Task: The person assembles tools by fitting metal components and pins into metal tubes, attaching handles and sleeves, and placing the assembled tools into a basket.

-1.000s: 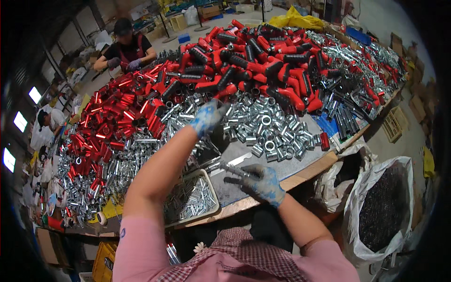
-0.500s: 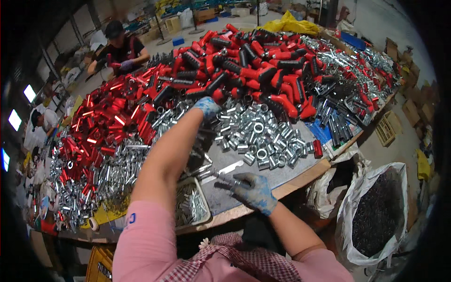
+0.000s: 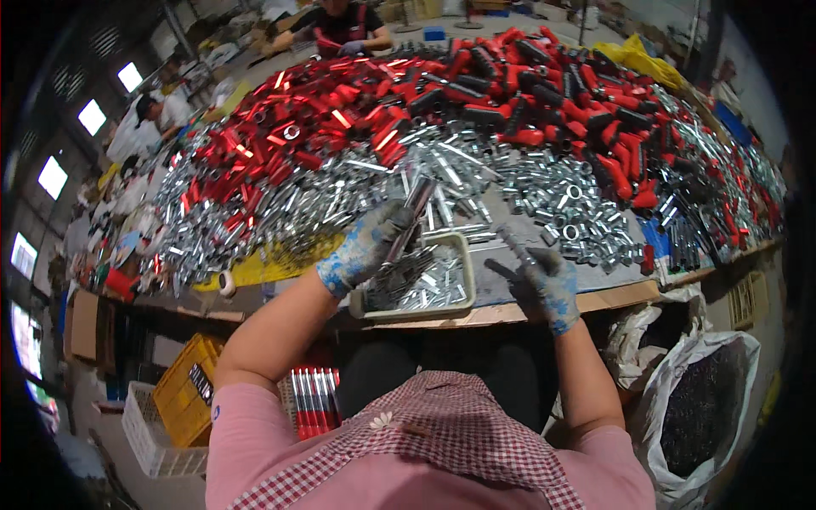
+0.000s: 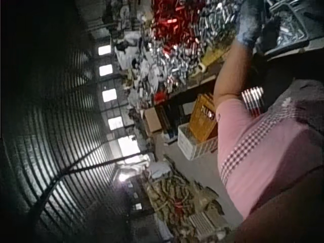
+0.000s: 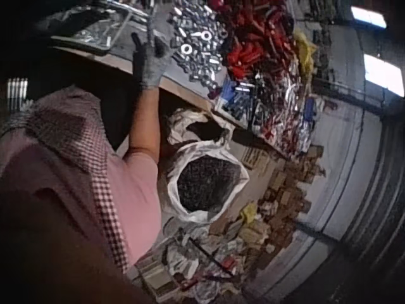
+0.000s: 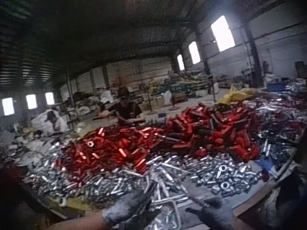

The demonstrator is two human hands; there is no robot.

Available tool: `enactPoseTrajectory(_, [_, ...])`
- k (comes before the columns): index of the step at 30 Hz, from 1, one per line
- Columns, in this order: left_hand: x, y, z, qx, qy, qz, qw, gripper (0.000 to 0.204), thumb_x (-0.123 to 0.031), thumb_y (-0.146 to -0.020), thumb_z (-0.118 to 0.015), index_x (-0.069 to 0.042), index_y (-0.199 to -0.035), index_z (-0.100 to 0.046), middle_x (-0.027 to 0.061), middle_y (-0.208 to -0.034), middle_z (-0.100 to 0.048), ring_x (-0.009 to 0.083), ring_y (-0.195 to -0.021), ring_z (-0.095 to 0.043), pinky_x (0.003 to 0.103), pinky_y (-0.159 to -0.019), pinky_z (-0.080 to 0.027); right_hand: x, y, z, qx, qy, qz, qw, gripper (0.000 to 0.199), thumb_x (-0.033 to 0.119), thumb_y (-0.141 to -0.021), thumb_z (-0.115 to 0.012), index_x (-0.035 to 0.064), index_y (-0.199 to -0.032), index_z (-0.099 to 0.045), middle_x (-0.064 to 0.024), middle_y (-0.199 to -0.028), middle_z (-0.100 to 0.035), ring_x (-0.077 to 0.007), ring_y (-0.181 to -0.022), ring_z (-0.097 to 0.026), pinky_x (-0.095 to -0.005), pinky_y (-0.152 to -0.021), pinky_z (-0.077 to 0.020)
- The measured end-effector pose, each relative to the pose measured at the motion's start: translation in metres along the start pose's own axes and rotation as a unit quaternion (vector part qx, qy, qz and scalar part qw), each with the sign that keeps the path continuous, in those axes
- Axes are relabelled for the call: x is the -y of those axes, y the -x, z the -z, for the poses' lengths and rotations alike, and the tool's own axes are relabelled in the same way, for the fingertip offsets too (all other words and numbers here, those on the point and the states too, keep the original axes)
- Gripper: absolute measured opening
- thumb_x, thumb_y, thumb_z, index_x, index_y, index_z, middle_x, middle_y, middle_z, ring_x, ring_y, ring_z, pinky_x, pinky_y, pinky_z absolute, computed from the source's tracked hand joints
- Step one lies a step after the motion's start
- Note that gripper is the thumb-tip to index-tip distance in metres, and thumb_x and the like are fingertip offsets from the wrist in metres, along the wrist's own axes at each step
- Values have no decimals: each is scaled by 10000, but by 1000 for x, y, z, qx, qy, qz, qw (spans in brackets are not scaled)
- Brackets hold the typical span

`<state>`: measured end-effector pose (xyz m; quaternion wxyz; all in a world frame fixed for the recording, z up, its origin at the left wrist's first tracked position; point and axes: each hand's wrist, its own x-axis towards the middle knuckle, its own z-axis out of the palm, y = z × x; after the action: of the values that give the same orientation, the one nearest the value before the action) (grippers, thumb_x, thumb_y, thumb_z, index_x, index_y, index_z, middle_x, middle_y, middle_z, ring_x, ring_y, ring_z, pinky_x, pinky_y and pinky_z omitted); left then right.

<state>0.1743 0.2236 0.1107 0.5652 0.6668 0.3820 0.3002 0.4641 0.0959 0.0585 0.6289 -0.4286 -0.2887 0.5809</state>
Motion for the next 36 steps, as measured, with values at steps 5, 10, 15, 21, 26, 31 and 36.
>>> enactPoseTrajectory(5, [-5, 42, 11, -64, 265, -34, 962, 621, -36, -799, -707, -56, -1337, -397, 89, -1087, -567, 234, -964, -622, 387, -877, -522, 5, 39, -40, -33, 186, -27, 982, 338, 59, -837, -670, -70, -1131, -565, -164, -998, -629, -255, -800, -646, -378, -689, -558])
enactPoseTrajectory(10, [-16, 74, 14, -151, 207, -102, 961, 722, 63, -775, -704, -116, -1387, -364, 117, -1097, -572, 297, -1042, -629, 429, -881, -556, -13, 72, -51, 32, 435, 81, 896, 363, 205, -722, -757, 5, -1021, -702, -134, -879, -690, -194, -815, -667, -319, -744, -511])
enactPoseTrajectory(15, [-3, 105, 5, -196, 223, 26, 954, 522, -119, -778, -760, -87, -1208, -464, 76, -977, -591, 216, -853, -636, 361, -735, -567, 5, 88, -78, 72, 504, 56, 859, 383, 232, -714, -762, 36, -1037, -703, -158, -929, -697, -249, -842, -684, -334, -768, -517])
enactPoseTrajectory(21, [15, 135, -23, -172, 98, 103, 975, 275, -264, -821, -722, -37, -872, -575, 28, -793, -574, 131, -716, -581, 282, -631, -519, -6, 89, -82, 143, 551, 271, 776, 241, 190, -683, -747, 85, -894, -699, -118, -755, -659, -306, -704, -651, -398, -650, -521])
enactPoseTrajectory(26, [6, 142, -18, 87, 135, 180, 970, 451, -409, -894, -643, 38, -938, -601, 115, -766, -650, 172, -599, -628, 288, -535, -526, -18, 90, -84, 209, 548, 289, 757, 445, 274, -684, -785, 42, -1043, -660, -144, -831, -676, -326, -768, -665, -407, -710, -529])
enactPoseTrajectory(31, [25, 130, -36, 96, -10, -15, 995, 530, -478, -982, -447, 18, -925, -624, 108, -715, -661, 148, -585, -631, 252, -524, -499, -26, 85, -95, 229, 575, 133, 774, 492, 368, -738, -753, 33, -1079, -638, -174, -857, -674, -338, -795, -669, -411, -716, -527])
enactPoseTrajectory(36, [13, 97, -29, 66, -245, 17, 967, 455, -429, -913, -578, 25, -923, -618, 157, -806, -668, 251, -768, -666, 369, -707, -530, -18, 83, -86, 244, 583, 106, 768, 359, 355, -763, -735, 114, -1021, -672, -139, -827, -686, -315, -775, -674, -407, -693, -528])
